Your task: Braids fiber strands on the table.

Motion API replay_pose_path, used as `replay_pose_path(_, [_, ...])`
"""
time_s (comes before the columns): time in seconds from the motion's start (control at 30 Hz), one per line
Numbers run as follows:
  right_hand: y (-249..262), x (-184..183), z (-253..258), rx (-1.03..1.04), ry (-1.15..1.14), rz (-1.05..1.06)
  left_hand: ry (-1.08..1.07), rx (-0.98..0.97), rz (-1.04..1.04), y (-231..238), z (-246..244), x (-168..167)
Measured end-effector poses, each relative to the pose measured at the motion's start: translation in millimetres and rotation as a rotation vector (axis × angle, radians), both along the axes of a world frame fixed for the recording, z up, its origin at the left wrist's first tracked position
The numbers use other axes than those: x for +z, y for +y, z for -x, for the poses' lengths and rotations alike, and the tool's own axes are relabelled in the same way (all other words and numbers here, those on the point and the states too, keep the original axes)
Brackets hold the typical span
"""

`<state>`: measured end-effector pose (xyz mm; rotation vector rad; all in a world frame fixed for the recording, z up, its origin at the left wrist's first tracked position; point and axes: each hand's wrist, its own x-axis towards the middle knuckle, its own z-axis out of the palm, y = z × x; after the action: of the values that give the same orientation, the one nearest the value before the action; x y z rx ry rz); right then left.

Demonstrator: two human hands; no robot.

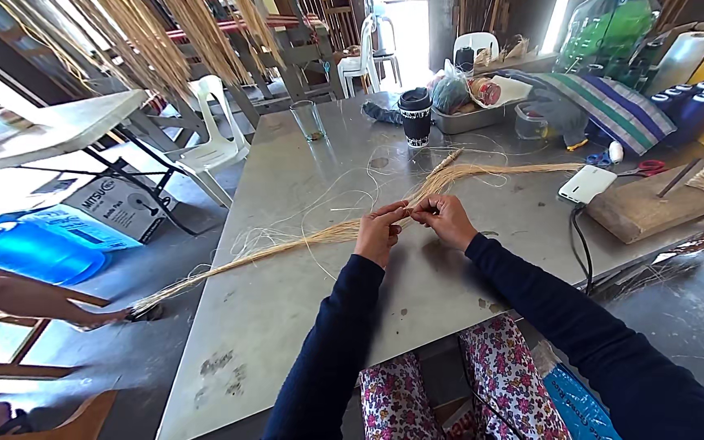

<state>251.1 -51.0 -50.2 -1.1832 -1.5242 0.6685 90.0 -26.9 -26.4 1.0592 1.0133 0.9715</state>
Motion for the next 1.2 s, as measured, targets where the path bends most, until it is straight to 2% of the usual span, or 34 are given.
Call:
replay_pose_path(0.1, [0.3, -0.2, -0.4, -0.003, -0.001, 0.002, 0.045, 0.006, -0.004, 0.8, 0.1, -1.1])
replay_pose_path(0.27, [0.1, 2.1, -2.2, -0.05, -0.013, -0.01, 0.262, -0.043, -0.193, 2.7, 1.2, -3.4])
replay_pose_path(0.5, [1.5, 2.0, -3.7, -0.058, 0.031, -0.015, 0.159, -0.114, -0.124, 2.9, 3.9, -1.7])
replay_pose_path(0.97, [-0.2, 3.6, -1.8, 0.03, 0.08, 0.055, 0.143, -0.151, -0.155, 6.6, 6.6, -7.6])
replay_pose_path(1.2, [-0.6, 6.8, -3.4, 0.068, 0.287, 0.145, 0.158, -0.184, -0.192, 5.9, 8.8, -6.0])
